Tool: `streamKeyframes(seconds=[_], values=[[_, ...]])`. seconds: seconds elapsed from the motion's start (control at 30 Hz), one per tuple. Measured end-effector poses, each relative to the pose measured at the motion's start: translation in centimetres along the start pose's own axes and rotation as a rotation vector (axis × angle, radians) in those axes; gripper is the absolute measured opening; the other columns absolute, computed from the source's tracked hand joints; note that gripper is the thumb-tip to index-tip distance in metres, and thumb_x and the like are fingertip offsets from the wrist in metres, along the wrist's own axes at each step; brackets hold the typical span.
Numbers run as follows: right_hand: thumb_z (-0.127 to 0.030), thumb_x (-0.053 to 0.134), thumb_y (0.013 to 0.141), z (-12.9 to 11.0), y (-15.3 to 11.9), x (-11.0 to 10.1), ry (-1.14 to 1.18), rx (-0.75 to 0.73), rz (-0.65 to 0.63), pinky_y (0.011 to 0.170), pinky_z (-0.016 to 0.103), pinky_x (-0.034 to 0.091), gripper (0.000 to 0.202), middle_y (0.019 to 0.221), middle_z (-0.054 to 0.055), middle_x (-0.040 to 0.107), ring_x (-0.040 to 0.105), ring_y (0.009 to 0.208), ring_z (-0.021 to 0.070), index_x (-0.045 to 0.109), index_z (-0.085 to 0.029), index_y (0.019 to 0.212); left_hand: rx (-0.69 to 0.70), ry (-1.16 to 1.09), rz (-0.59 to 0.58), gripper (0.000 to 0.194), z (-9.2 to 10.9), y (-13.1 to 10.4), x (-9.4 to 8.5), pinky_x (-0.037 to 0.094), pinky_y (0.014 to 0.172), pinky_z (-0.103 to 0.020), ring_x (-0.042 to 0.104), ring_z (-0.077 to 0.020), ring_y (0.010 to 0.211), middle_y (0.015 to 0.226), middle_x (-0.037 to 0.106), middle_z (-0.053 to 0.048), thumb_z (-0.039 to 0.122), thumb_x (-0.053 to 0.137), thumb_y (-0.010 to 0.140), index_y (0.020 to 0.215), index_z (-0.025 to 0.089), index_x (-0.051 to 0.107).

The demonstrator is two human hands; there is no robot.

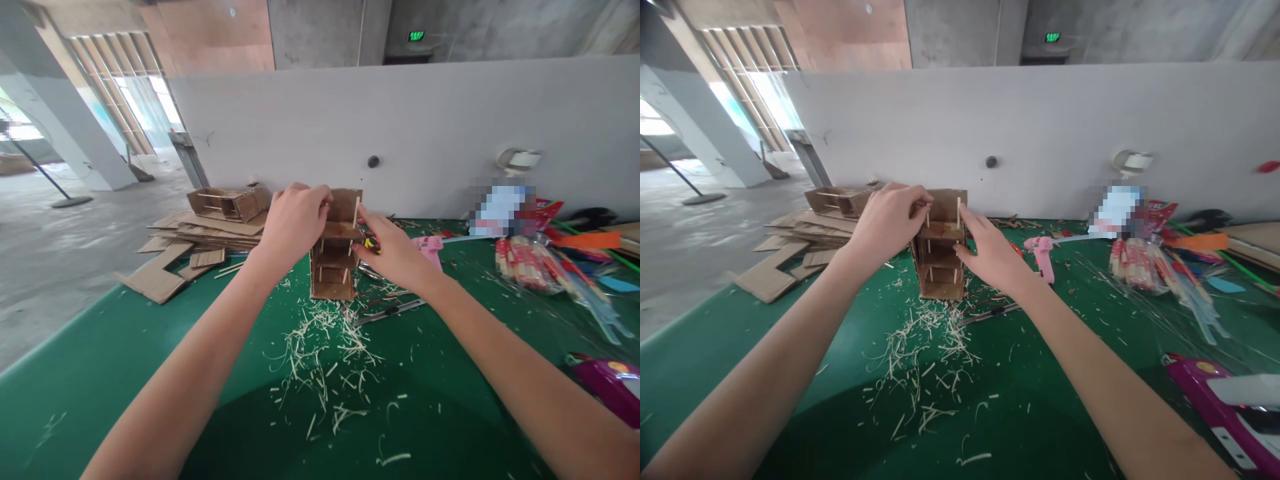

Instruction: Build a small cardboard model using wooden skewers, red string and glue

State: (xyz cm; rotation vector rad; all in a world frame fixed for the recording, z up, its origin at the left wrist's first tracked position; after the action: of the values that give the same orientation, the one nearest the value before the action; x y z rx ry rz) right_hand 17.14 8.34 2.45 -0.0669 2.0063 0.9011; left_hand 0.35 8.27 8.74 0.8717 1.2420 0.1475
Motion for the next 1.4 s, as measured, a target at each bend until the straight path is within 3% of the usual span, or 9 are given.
streamKeyframes(seconds=[0.23, 0.3, 0.4, 0.47, 0.67, 1.03, 1.4], values=[[-0.031, 0.049, 0.088, 0.0, -0.1, 0.1, -0.019, -0.001, 0.001, 0.093, 0.045, 0.047, 0.071, 0.129, 0.013, 0.054, 0.054, 0.116, 0.0298, 0.020, -0.024, 0.153, 0.014, -0.011, 0.000, 0.025, 0.0, 0.1, 0.2, 0.043, 0.080, -0.035, 0.057, -0.0219, 0.092, 0.090, 0.069, -0.007, 0.015, 0.044, 0.088, 0.102, 0.017, 0.065], [-0.031, 0.049, 0.088, 0.0, -0.1, 0.1, -0.016, -0.004, -0.004, 0.092, 0.044, 0.047, 0.071, 0.129, 0.013, 0.053, 0.054, 0.116, 0.0292, 0.019, -0.024, 0.153, 0.011, 0.011, -0.013, 0.033, 0.1, 0.0, 0.2, 0.043, 0.080, -0.036, 0.056, -0.0225, 0.093, 0.092, 0.068, -0.007, 0.014, 0.042, 0.090, 0.116, 0.019, 0.061], [-0.031, 0.049, 0.088, -0.1, -0.1, 0.0, -0.028, 0.012, -0.013, 0.090, 0.044, 0.048, 0.071, 0.127, 0.013, 0.054, 0.056, 0.112, 0.0293, 0.020, -0.024, 0.152, 0.071, 0.108, -0.026, 0.051, 0.6, -0.3, 0.2, 0.043, 0.084, -0.042, 0.055, -0.0255, 0.098, 0.099, 0.066, -0.008, 0.010, 0.036, 0.092, 0.140, 0.028, 0.043], [-0.031, 0.050, 0.087, 0.0, -0.1, 0.1, -0.037, 0.033, -0.018, 0.089, 0.045, 0.049, 0.070, 0.123, 0.014, 0.055, 0.057, 0.108, 0.0294, 0.023, -0.023, 0.151, 0.135, 0.190, -0.035, 0.058, 0.9, -0.4, 0.2, 0.040, 0.091, -0.050, 0.055, -0.0272, 0.101, 0.103, 0.064, -0.008, 0.009, 0.034, 0.092, 0.145, 0.033, 0.036], [-0.031, 0.047, 0.087, -0.1, -0.1, 0.2, -0.046, 0.039, -0.021, 0.084, 0.045, 0.050, 0.069, 0.120, 0.016, 0.055, 0.057, 0.105, 0.0304, 0.024, -0.018, 0.151, 0.281, 0.284, -0.044, 0.053, 1.3, -0.6, -0.2, 0.020, 0.105, -0.067, 0.051, -0.0287, 0.109, 0.104, 0.062, -0.008, 0.011, 0.037, 0.094, 0.141, 0.034, 0.042], [-0.029, 0.047, 0.086, -0.1, -0.2, 0.2, -0.109, 0.046, -0.004, 0.080, 0.043, 0.049, 0.070, 0.118, 0.015, 0.055, 0.057, 0.100, 0.0298, 0.021, -0.023, 0.151, 0.285, 0.268, -0.056, 0.051, 2.0, -0.7, -0.3, 0.010, 0.106, -0.071, 0.056, -0.0269, 0.104, 0.101, 0.063, -0.006, 0.011, 0.041, 0.094, 0.139, 0.034, 0.044], [-0.029, 0.045, 0.087, -0.4, -0.2, 0.1, -0.112, 0.045, -0.023, 0.079, 0.043, 0.048, 0.070, 0.113, 0.015, 0.054, 0.057, 0.094, 0.0285, 0.020, -0.022, 0.152, 0.252, 0.240, -0.052, 0.050, 2.3, -0.6, -0.4, 0.007, 0.110, -0.065, 0.061, -0.0221, 0.091, 0.090, 0.065, -0.004, 0.012, 0.040, 0.093, 0.139, 0.031, 0.046]])
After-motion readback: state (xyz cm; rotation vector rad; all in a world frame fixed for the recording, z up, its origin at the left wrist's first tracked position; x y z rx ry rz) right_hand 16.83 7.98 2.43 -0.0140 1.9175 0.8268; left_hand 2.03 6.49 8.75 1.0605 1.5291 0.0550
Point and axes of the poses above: each hand's wrist, its own y-axis towards the middle knuckle, its own x-axis out of the palm, z = x × y, the point moved 4 cm from there along y, towards the middle knuckle
